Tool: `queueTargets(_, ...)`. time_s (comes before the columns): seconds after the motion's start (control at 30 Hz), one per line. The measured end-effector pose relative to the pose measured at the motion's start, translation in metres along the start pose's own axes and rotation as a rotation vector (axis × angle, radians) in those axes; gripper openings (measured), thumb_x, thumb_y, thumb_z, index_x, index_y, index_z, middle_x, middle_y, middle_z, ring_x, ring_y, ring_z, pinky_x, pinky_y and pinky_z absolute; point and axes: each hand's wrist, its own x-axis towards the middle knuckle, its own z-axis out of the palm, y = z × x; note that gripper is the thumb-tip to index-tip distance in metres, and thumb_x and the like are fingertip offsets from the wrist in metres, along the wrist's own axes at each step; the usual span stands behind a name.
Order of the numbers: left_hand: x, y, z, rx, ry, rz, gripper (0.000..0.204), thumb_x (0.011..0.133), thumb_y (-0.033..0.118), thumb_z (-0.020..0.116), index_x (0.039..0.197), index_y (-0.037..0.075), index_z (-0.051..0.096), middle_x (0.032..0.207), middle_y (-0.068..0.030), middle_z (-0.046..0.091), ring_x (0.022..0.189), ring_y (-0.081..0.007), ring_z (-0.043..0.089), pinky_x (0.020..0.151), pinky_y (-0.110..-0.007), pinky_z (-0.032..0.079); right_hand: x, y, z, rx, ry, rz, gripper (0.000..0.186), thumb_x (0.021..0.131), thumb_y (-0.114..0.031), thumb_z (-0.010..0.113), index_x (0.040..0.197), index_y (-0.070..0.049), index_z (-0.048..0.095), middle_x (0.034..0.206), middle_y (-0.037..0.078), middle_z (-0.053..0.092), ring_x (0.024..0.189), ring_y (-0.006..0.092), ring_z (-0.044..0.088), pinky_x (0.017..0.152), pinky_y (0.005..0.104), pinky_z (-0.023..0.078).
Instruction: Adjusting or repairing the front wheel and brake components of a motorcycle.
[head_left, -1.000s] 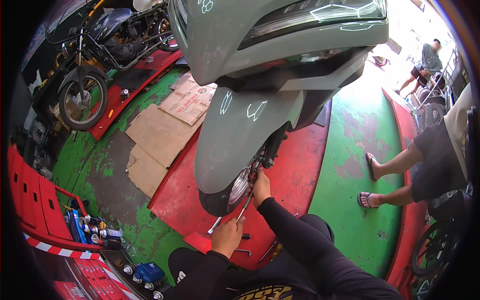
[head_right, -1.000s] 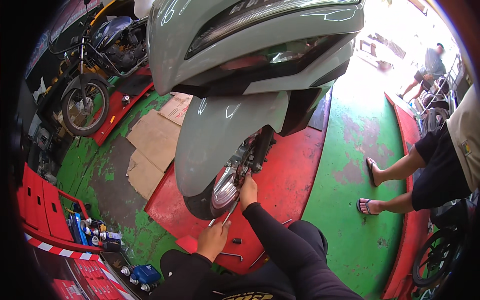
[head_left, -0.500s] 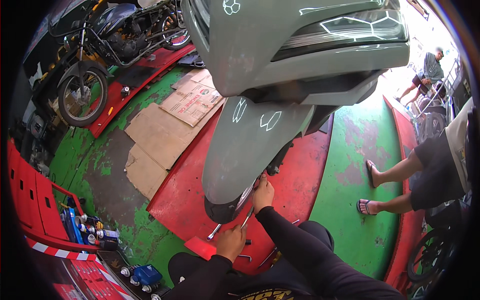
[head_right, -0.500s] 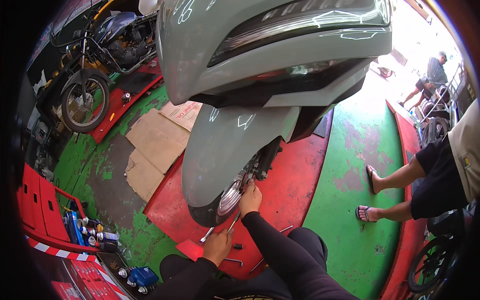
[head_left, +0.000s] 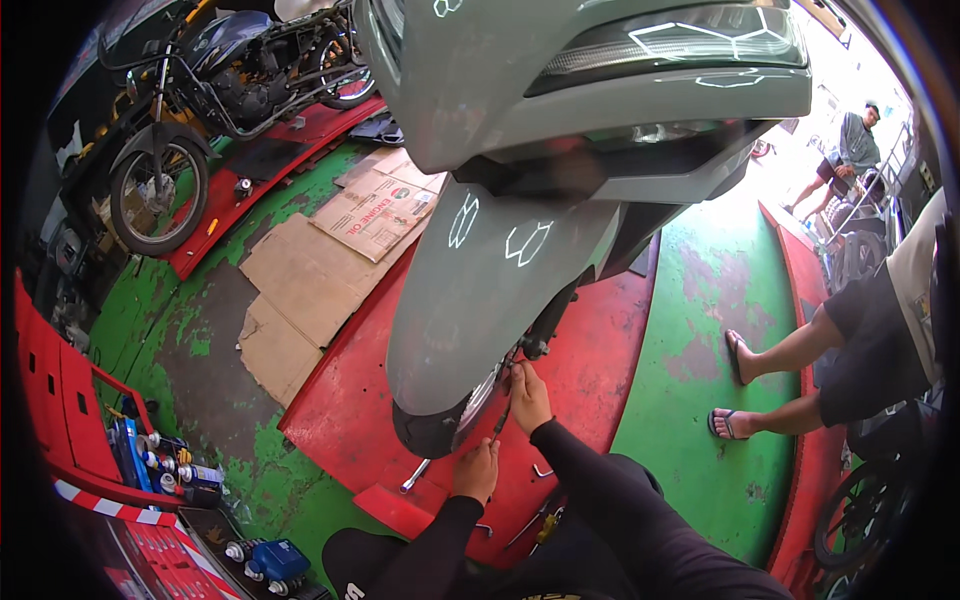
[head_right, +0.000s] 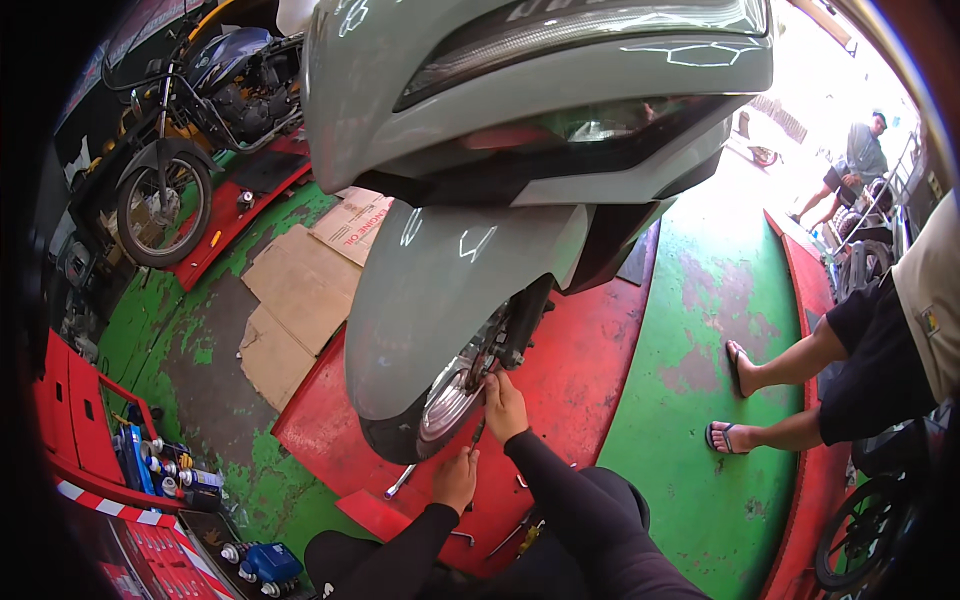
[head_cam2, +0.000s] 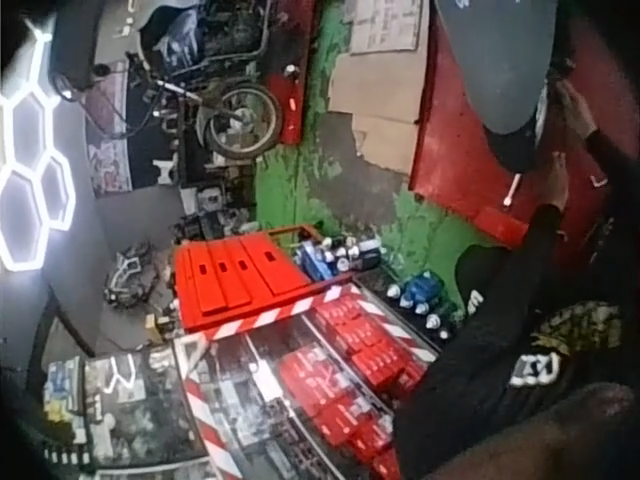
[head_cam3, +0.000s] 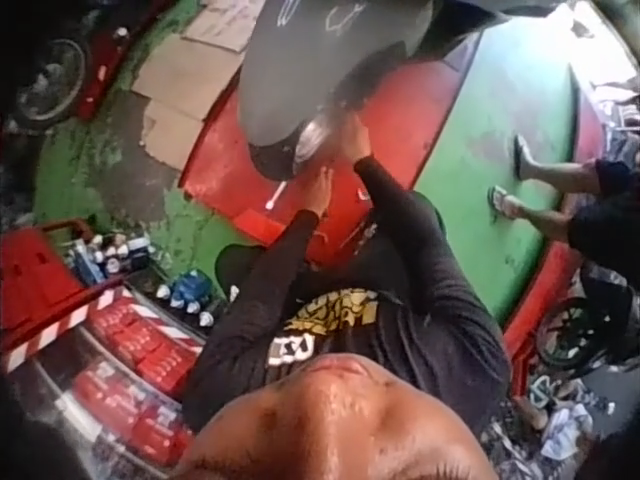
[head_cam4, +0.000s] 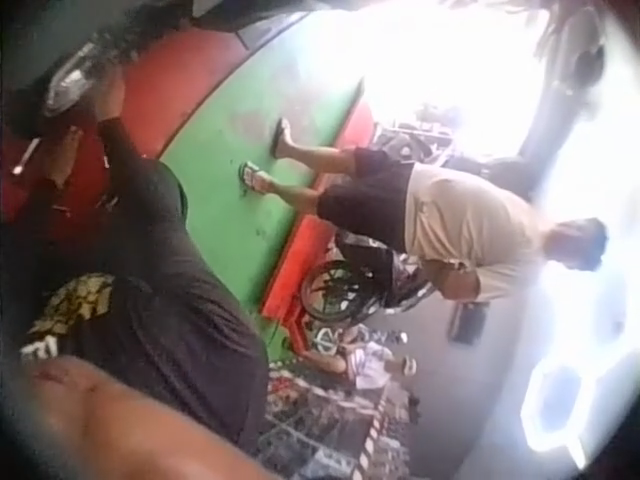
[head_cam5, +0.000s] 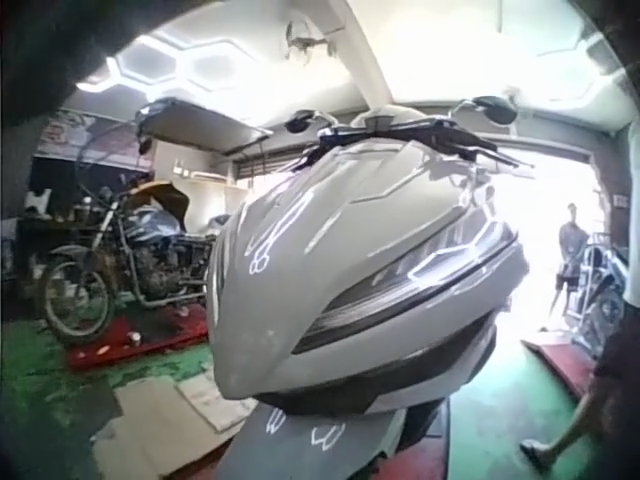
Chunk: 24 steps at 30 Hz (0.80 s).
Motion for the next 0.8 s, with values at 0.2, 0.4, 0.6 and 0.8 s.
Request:
queueTargets(0.2, -0.006, -0.005, 0.002, -0.104, -0.017, -0.09, 0.032, 0.104, 0.037, 0.046, 0.105, 0.007, 0.057, 0.081, -0.0179, 0.069, 0.07, -0.0413, 0.066, 0.061, -0.051, 0.048, -0.006, -0.039, -0.014, 0.142, -0.133, 0.182, 0.037, 0.109, -0.034, 0.038, 0.088, -0.007, 0.053, 0.064, 0.005, 0.059, 0.046, 0.013, 0.045, 0.045, 0.0263, 0.038)
queueTargets(0.4, -0.04, 0.068, -0.111, -0.513, -0.053, -0.133, 0.018, 0.1, 0.017, 0.05, 0.112, 0.005, 0.057, 0.087, -0.0141, 0.068, 0.07, -0.0365, 0.066, 0.062, -0.046, 0.048, -0.014, -0.069, -0.038, 0.366, -0.094, 0.345, 0.037, 0.108, -0.033, 0.037, 0.087, -0.008, 0.053, 0.061, 0.005, 0.058, 0.041, 0.0142, 0.044, 0.039, 0.0271, 0.036)
queueTargets(0.6, -0.04, 0.114, -0.203, -0.429, -0.171, -0.169, 0.027, 0.098, 0.012, 0.051, 0.122, 0.004, 0.059, 0.088, -0.0101, 0.069, 0.072, -0.0273, 0.066, 0.063, -0.038, 0.048, 0.006, -0.094, -0.03, 0.339, -0.147, 0.448, 0.038, 0.107, -0.036, 0.037, 0.086, -0.008, 0.053, 0.061, 0.006, 0.057, 0.041, 0.0144, 0.044, 0.038, 0.0274, 0.035)
queueTargets(0.8, -0.022, 0.15, -0.255, -0.367, -0.343, -0.269, 0.036, 0.096, 0.011, 0.053, 0.131, 0.003, 0.058, 0.085, -0.0067, 0.068, 0.072, -0.0206, 0.063, 0.063, -0.03, 0.046, 0.015, -0.116, -0.031, 0.428, -0.186, 0.592, 0.038, 0.105, -0.037, 0.038, 0.085, -0.008, 0.053, 0.059, 0.005, 0.053, 0.041, 0.0144, 0.043, 0.037, 0.0282, 0.033)
